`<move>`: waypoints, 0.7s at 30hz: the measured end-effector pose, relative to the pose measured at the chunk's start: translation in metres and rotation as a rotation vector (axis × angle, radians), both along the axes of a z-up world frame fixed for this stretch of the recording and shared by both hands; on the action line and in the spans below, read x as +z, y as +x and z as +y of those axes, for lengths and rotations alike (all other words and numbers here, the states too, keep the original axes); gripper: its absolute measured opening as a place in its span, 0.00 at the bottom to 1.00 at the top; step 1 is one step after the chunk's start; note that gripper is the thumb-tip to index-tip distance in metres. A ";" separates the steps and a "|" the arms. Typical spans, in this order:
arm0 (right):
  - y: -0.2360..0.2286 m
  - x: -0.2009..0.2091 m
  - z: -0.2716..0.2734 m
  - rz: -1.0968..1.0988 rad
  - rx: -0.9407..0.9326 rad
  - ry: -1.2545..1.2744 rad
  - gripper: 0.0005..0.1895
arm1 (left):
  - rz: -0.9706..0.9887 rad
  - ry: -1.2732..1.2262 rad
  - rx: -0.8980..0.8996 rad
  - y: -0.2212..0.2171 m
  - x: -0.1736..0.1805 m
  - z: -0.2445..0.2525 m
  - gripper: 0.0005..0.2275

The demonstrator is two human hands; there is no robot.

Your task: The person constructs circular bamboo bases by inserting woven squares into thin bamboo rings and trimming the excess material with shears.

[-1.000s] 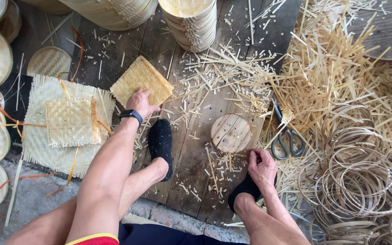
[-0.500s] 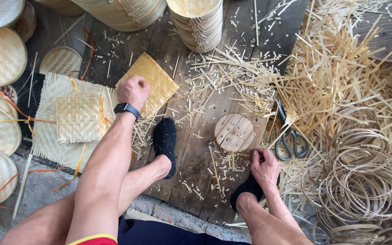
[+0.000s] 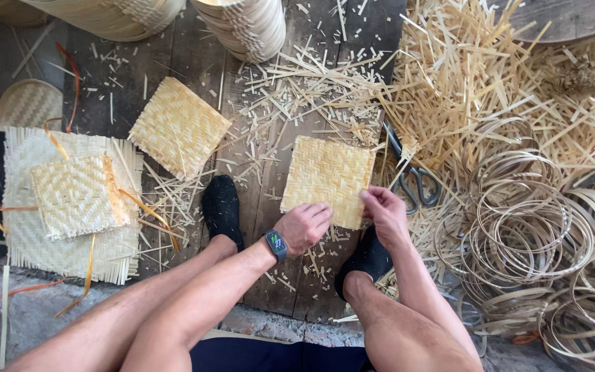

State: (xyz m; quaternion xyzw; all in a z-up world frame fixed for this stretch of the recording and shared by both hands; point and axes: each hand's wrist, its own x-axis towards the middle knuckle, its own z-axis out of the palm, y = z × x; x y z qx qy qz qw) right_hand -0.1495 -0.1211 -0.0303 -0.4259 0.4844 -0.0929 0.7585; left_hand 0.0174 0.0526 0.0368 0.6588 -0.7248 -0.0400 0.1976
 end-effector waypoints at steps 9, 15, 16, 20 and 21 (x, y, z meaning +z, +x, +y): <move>0.009 -0.011 0.001 0.057 0.062 -0.077 0.10 | 0.973 0.398 1.135 0.058 -0.047 -0.003 0.27; 0.008 -0.002 0.002 0.082 0.082 -0.135 0.12 | 1.132 0.397 1.118 0.061 -0.069 0.004 0.16; 0.011 0.004 0.002 0.114 0.095 -0.158 0.13 | 1.115 0.404 1.126 0.059 -0.070 0.004 0.15; 0.019 0.039 0.018 0.308 0.416 -1.133 0.27 | 1.104 0.379 1.130 0.057 -0.070 0.004 0.14; 0.022 0.048 0.021 0.270 0.537 -1.273 0.26 | 1.115 0.359 1.124 0.058 -0.068 0.002 0.13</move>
